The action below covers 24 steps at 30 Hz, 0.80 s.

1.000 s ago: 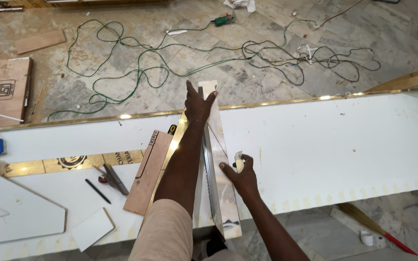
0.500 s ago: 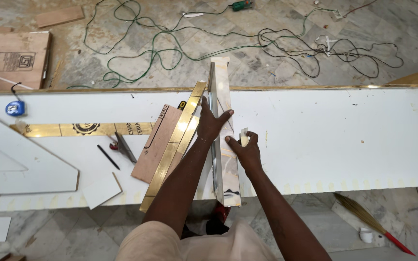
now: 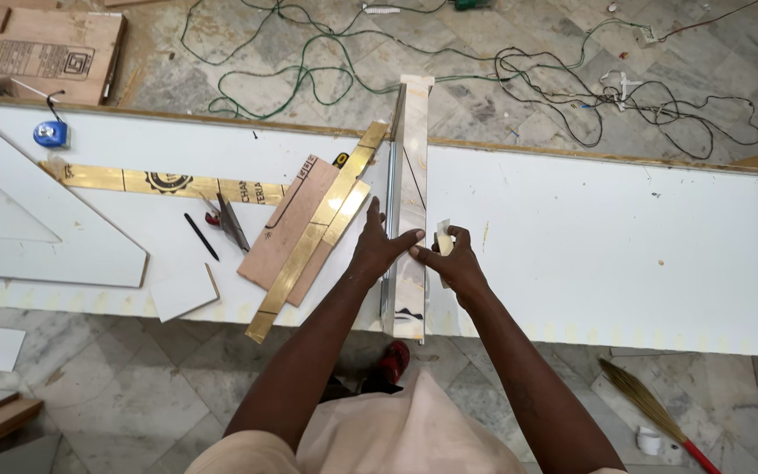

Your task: The person applies masking tape to the edges of a long marble-patterned molding piece. They smooth the tape along the edges and corners, then use a roll of tape to cover additional sections of the molding on a workbench.

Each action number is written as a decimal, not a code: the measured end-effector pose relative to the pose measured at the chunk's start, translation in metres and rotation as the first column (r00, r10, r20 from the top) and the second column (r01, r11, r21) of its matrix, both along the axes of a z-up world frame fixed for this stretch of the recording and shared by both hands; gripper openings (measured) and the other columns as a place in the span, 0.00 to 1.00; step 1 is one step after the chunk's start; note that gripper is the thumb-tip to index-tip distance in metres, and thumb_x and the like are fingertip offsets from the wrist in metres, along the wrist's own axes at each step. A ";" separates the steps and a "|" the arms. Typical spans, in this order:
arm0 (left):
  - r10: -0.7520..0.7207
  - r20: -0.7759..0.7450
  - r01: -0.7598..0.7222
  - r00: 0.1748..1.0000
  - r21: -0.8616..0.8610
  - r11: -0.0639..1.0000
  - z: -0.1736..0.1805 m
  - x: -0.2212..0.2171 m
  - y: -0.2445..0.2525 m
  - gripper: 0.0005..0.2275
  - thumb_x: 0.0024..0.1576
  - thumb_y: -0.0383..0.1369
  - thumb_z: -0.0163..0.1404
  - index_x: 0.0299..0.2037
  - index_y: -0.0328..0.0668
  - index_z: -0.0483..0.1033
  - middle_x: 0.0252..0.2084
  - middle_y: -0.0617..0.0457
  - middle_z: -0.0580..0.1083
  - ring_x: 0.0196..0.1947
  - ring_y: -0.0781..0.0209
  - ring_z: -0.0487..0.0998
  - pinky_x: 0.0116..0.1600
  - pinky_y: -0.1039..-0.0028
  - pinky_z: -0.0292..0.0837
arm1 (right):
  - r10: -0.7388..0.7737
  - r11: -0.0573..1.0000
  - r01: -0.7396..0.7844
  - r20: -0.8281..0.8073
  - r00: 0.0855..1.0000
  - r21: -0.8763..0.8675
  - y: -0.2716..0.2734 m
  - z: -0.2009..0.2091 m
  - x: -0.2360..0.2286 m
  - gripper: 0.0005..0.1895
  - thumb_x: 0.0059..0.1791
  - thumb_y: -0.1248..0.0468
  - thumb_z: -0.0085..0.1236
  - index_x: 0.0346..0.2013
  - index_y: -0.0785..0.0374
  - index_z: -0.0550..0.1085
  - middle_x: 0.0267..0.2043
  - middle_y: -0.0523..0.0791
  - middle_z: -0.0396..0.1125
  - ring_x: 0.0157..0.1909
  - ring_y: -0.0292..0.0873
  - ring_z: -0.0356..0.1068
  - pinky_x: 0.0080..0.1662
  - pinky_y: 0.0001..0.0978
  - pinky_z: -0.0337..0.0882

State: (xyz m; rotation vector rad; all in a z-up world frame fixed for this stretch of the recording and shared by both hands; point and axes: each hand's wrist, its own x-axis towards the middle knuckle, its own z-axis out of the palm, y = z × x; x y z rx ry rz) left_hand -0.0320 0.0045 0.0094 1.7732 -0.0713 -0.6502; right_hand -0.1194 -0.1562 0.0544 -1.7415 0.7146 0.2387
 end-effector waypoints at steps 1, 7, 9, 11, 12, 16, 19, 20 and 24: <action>0.001 -0.030 0.000 1.000 0.010 1.000 0.002 -0.009 0.004 0.59 0.43 0.53 0.65 0.77 0.37 0.34 0.73 0.27 0.54 0.73 0.36 0.58 0.70 0.54 0.62 | 0.012 1.000 -0.012 -0.036 0.999 -0.004 0.001 0.002 -0.006 0.64 0.32 0.43 0.74 0.68 0.72 0.50 0.43 0.58 0.69 0.45 0.51 0.73 0.37 0.38 0.73; -0.058 -0.106 0.062 0.993 0.032 0.998 0.015 -0.058 0.028 0.60 0.41 0.53 0.67 0.77 0.39 0.35 0.73 0.28 0.55 0.72 0.35 0.60 0.69 0.54 0.63 | 0.105 0.994 -0.107 -0.104 0.989 -0.011 0.008 0.006 -0.046 0.64 0.30 0.44 0.76 0.69 0.66 0.51 0.46 0.56 0.69 0.41 0.46 0.71 0.34 0.35 0.72; -0.121 -0.107 0.127 0.987 0.044 0.991 0.017 -0.067 0.037 0.60 0.40 0.52 0.68 0.76 0.39 0.36 0.73 0.28 0.55 0.71 0.34 0.62 0.69 0.54 0.64 | 0.131 0.989 -0.137 -0.092 0.987 -0.057 0.007 0.007 -0.059 0.61 0.32 0.46 0.77 0.68 0.63 0.52 0.49 0.53 0.68 0.42 0.43 0.72 0.35 0.35 0.75; -0.207 -0.093 0.214 0.974 0.068 0.974 0.017 -0.069 0.049 0.60 0.41 0.51 0.68 0.77 0.42 0.36 0.73 0.28 0.55 0.71 0.34 0.63 0.68 0.55 0.66 | 0.066 0.996 -0.068 -0.022 0.998 -0.058 0.003 0.012 -0.070 0.51 0.38 0.49 0.72 0.67 0.62 0.56 0.50 0.53 0.69 0.41 0.42 0.72 0.36 0.36 0.74; -0.178 -0.075 0.181 0.981 0.038 0.983 0.016 -0.071 0.057 0.55 0.43 0.49 0.67 0.75 0.42 0.40 0.72 0.31 0.56 0.69 0.36 0.64 0.66 0.57 0.67 | 0.026 0.998 -0.026 0.012 1.000 -0.056 0.002 0.016 -0.076 0.46 0.40 0.50 0.70 0.66 0.61 0.58 0.50 0.52 0.70 0.41 0.42 0.72 0.36 0.36 0.74; 0.002 0.297 0.030 0.955 -0.101 0.994 0.002 -0.079 0.098 0.17 0.59 0.42 0.54 0.49 0.34 0.78 0.50 0.42 0.81 0.51 0.57 0.83 0.55 0.71 0.77 | -0.146 0.980 0.160 0.117 0.982 -0.122 -0.002 0.051 -0.107 0.31 0.52 0.54 0.59 0.65 0.62 0.62 0.47 0.51 0.72 0.40 0.42 0.73 0.37 0.37 0.75; 0.133 0.092 -0.118 0.987 -0.154 0.981 0.000 -0.093 0.132 0.13 0.62 0.38 0.49 0.35 0.33 0.78 0.30 0.49 0.78 0.30 0.64 0.76 0.39 0.72 0.72 | -0.146 0.986 0.159 0.177 0.973 -0.060 0.014 0.078 -0.131 0.30 0.51 0.57 0.59 0.64 0.63 0.61 0.41 0.51 0.75 0.40 0.41 0.74 0.37 0.36 0.75; 0.150 0.060 -0.138 0.987 -0.161 0.977 0.001 -0.099 0.138 0.14 0.63 0.38 0.49 0.33 0.33 0.77 0.28 0.49 0.77 0.28 0.64 0.74 0.37 0.72 0.71 | -0.146 0.989 0.148 0.184 0.972 -0.002 0.023 0.086 -0.136 0.31 0.50 0.59 0.60 0.64 0.63 0.61 0.40 0.51 0.75 0.38 0.42 0.74 0.36 0.36 0.75; 0.200 -0.054 -0.204 0.978 -0.086 0.975 0.015 -0.120 0.154 0.19 0.66 0.40 0.50 0.29 0.29 0.74 0.24 0.46 0.73 0.23 0.62 0.72 0.32 0.71 0.68 | -0.109 0.988 0.102 0.060 0.992 0.113 0.072 0.109 -0.154 0.31 0.45 0.63 0.59 0.62 0.60 0.61 0.35 0.51 0.75 0.30 0.44 0.76 0.33 0.38 0.79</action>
